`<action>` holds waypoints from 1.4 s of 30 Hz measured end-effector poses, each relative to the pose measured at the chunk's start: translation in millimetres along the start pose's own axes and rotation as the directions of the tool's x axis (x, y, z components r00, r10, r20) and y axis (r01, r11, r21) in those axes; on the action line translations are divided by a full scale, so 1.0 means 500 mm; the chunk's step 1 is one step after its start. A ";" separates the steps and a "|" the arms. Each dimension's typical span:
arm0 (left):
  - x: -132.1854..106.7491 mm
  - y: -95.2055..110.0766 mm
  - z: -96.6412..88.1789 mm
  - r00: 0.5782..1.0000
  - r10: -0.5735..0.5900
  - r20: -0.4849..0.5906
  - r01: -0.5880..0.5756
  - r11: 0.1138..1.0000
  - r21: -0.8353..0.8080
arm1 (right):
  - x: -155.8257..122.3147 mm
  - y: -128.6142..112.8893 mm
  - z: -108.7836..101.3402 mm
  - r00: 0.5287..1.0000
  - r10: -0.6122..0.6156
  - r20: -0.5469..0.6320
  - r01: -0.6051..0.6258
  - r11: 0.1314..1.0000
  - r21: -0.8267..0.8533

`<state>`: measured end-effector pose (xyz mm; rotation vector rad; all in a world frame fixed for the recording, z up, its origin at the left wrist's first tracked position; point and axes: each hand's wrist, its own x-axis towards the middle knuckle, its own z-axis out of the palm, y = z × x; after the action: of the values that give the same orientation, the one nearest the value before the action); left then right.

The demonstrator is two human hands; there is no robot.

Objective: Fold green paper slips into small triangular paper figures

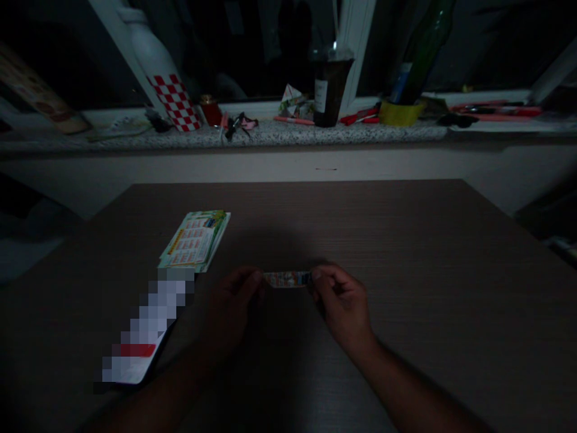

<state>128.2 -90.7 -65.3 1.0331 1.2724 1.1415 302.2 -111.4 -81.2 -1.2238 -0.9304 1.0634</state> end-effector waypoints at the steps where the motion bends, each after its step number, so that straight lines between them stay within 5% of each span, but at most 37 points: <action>1: 0.000 -0.003 0.001 1.000 0.003 0.005 -0.003 1.000 -0.014 | 0.000 0.000 0.001 1.000 -0.004 -0.006 0.004 1.000 0.004; 11: -0.026 -0.002 0.005 0.969 0.075 0.236 -0.102 0.989 0.105 | 0.003 0.004 0.007 0.991 -0.023 -0.133 0.031 0.998 0.056; 16: -0.045 0.007 0.011 0.849 0.256 0.463 -0.397 0.887 0.238 | 0.000 0.001 0.007 0.978 -0.104 -0.182 0.100 0.994 -0.035; 21: -0.047 0.009 0.013 0.735 0.269 0.623 -0.481 0.853 0.200 | -0.002 0.004 0.003 0.969 -0.182 -0.164 0.160 0.977 -0.139; 28: -0.033 0.001 0.015 0.837 0.061 0.544 -0.252 0.925 0.283 | -0.020 0.005 0.008 0.939 -0.334 0.084 0.343 0.887 -0.308; 34: -0.036 -0.004 0.023 0.846 0.035 0.531 -0.233 0.921 0.311 | -0.027 -0.005 0.010 0.852 -0.446 0.274 0.523 0.705 -0.478; 42: -0.037 0.005 0.011 0.802 0.046 0.595 -0.221 0.949 0.224 | -0.026 -0.015 0.009 0.800 -0.495 0.339 0.597 0.603 -0.529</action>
<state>134.2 -108.2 -59.8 1.5699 0.8763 0.6550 295.3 -122.7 -72.9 -1.2347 -1.7496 0.3393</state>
